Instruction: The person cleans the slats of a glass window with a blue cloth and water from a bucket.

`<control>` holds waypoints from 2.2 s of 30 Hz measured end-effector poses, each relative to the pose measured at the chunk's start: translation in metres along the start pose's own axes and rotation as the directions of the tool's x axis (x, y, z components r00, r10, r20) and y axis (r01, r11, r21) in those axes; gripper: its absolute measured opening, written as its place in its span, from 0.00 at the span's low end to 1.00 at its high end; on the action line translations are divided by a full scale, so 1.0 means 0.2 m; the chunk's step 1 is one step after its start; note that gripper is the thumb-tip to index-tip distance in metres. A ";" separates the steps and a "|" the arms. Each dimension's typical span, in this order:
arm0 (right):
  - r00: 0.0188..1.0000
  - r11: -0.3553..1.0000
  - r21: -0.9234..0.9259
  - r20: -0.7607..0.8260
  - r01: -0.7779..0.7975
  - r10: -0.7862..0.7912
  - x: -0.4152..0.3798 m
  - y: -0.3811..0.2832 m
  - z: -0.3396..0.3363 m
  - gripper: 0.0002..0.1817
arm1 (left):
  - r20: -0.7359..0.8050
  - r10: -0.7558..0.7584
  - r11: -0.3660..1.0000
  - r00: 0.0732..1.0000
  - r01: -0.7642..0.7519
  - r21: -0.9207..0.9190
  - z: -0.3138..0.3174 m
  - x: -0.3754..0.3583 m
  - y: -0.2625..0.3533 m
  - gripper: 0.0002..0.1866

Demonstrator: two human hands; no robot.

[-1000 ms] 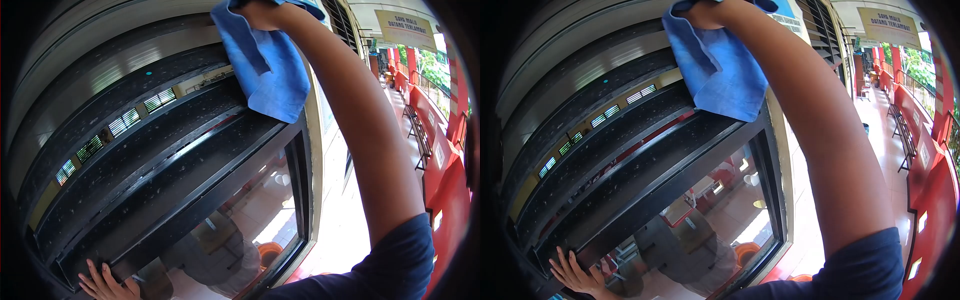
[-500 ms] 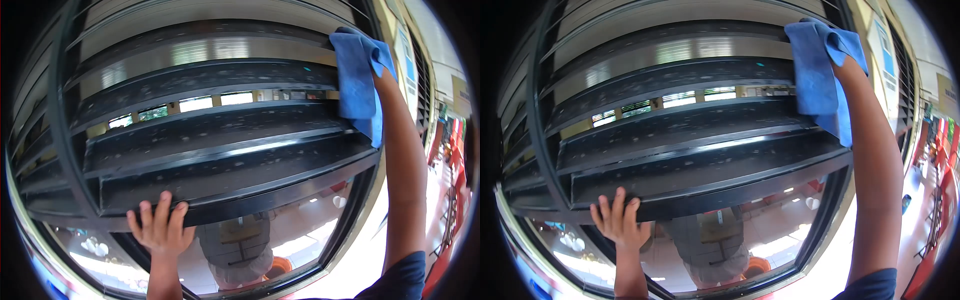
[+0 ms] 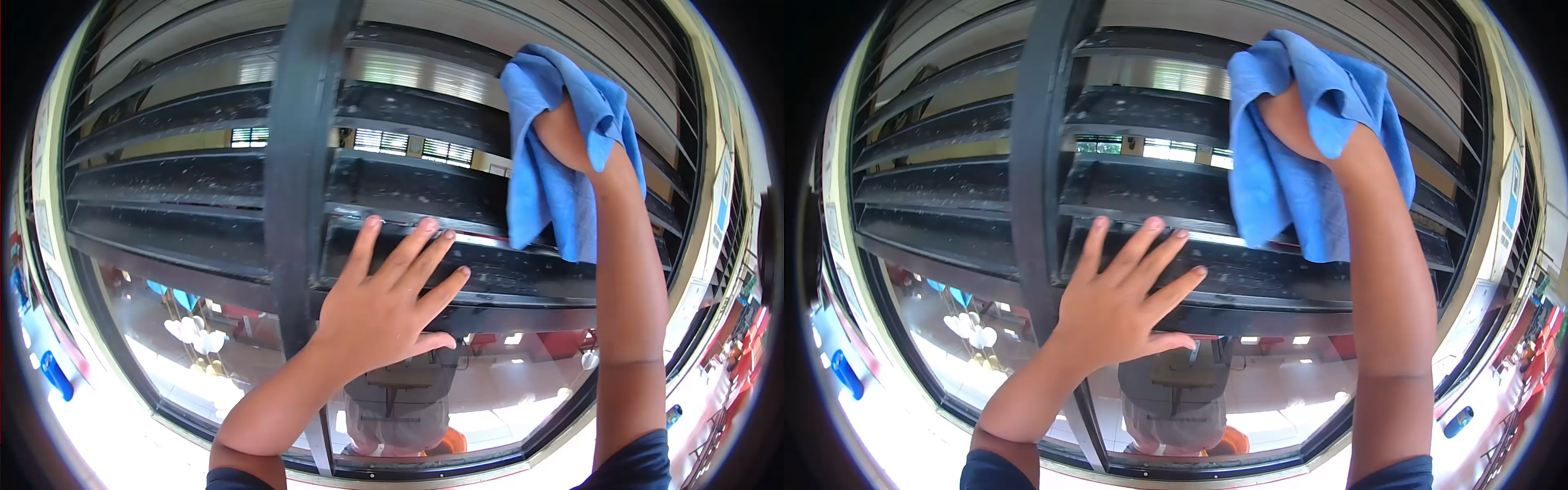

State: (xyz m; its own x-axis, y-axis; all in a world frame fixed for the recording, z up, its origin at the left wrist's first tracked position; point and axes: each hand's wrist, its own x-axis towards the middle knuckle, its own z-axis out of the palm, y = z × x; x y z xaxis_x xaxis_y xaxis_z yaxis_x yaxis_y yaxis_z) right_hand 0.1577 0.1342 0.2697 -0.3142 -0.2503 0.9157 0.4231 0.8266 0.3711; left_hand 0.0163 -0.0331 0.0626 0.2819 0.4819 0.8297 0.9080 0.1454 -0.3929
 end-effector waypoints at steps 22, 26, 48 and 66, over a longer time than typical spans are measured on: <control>0.920 0.916 0.200 0.116 0.347 -0.373 0.47 -0.60 0.14 0.34 | -0.185 0.059 0.996 0.981 -0.046 0.071 0.10 -0.08 -0.03 0.21; 0.943 0.979 -0.106 0.304 0.176 -0.137 0.45 -0.66 0.17 0.20 | -0.156 0.061 0.997 0.986 -0.051 0.066 0.10 -0.08 -0.03 0.24; 0.981 0.983 0.168 0.163 0.079 -0.107 0.44 -0.68 0.07 0.24 | -0.061 0.047 0.997 0.997 -0.043 0.065 0.09 -0.08 -0.02 0.32; 0.962 0.993 0.036 -0.253 0.111 -0.099 0.32 -0.65 0.28 0.14 | -0.076 0.036 0.999 0.996 -0.033 0.033 0.07 -0.09 -0.02 0.30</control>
State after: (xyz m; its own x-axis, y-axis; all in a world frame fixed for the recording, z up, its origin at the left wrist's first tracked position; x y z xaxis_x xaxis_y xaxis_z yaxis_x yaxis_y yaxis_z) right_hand 0.0362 0.0391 0.2710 -0.1292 -0.4500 0.8836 0.3545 0.8112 0.4650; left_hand 0.0039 -0.0293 0.0440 0.3368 0.4195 0.8430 0.8873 0.1582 -0.4333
